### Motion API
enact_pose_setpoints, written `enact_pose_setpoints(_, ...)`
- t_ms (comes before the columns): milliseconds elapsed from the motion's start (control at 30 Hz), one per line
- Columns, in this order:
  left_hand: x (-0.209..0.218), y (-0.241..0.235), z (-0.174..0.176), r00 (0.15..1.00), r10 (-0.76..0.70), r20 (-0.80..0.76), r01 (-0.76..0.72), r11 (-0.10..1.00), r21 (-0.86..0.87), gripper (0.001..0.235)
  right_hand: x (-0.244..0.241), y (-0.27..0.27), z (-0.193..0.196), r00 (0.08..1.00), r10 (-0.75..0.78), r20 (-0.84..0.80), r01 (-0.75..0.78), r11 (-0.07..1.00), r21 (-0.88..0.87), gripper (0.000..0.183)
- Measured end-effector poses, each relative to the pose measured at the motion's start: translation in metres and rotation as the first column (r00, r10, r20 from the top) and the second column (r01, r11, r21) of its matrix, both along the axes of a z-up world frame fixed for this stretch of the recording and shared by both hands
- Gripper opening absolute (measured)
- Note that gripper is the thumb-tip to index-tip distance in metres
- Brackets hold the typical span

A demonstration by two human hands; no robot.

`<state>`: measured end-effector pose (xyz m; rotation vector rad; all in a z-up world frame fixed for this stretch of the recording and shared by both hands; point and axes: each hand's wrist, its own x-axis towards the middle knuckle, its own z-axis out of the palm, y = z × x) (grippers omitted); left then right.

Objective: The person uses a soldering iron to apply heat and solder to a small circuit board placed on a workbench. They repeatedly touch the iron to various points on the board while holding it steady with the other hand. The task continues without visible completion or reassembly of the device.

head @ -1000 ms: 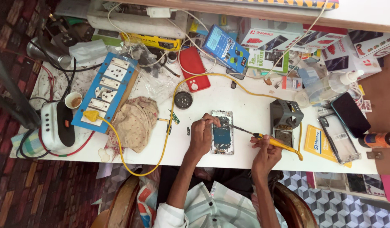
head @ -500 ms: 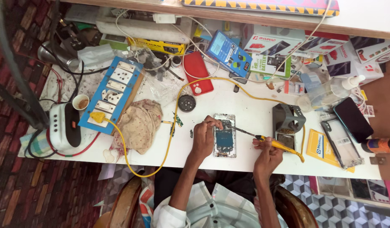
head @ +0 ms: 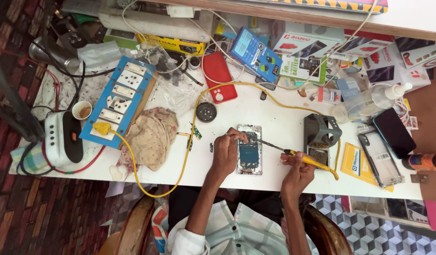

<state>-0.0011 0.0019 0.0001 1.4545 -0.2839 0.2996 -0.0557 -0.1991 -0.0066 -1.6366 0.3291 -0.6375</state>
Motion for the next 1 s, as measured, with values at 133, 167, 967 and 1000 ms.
enact_pose_setpoints(133,0.000,0.000,0.001,1.000,-0.002,-0.010,0.002,1.000,0.005,0.024,0.002,-0.002,0.001,1.000,0.005,-0.001,-0.005,1.000,0.003,0.030)
enact_pose_setpoints(167,0.000,0.000,0.001,1.000,0.005,-0.008,-0.005,1.000,0.022,0.024,0.002,-0.002,0.000,1.000,0.005,-0.002,-0.005,1.000,0.005,0.031)
enact_pose_setpoints(967,0.004,-0.001,-0.007,0.998,-0.002,-0.056,0.002,1.000,0.005,0.049,0.027,-0.012,-0.011,0.988,-0.024,0.154,0.006,0.993,0.117,0.021)
enact_pose_setpoints(1000,0.004,0.000,-0.007,1.000,0.007,-0.025,-0.007,1.000,0.026,0.053,0.028,-0.010,-0.011,0.990,-0.011,0.142,-0.007,0.992,0.125,0.021)
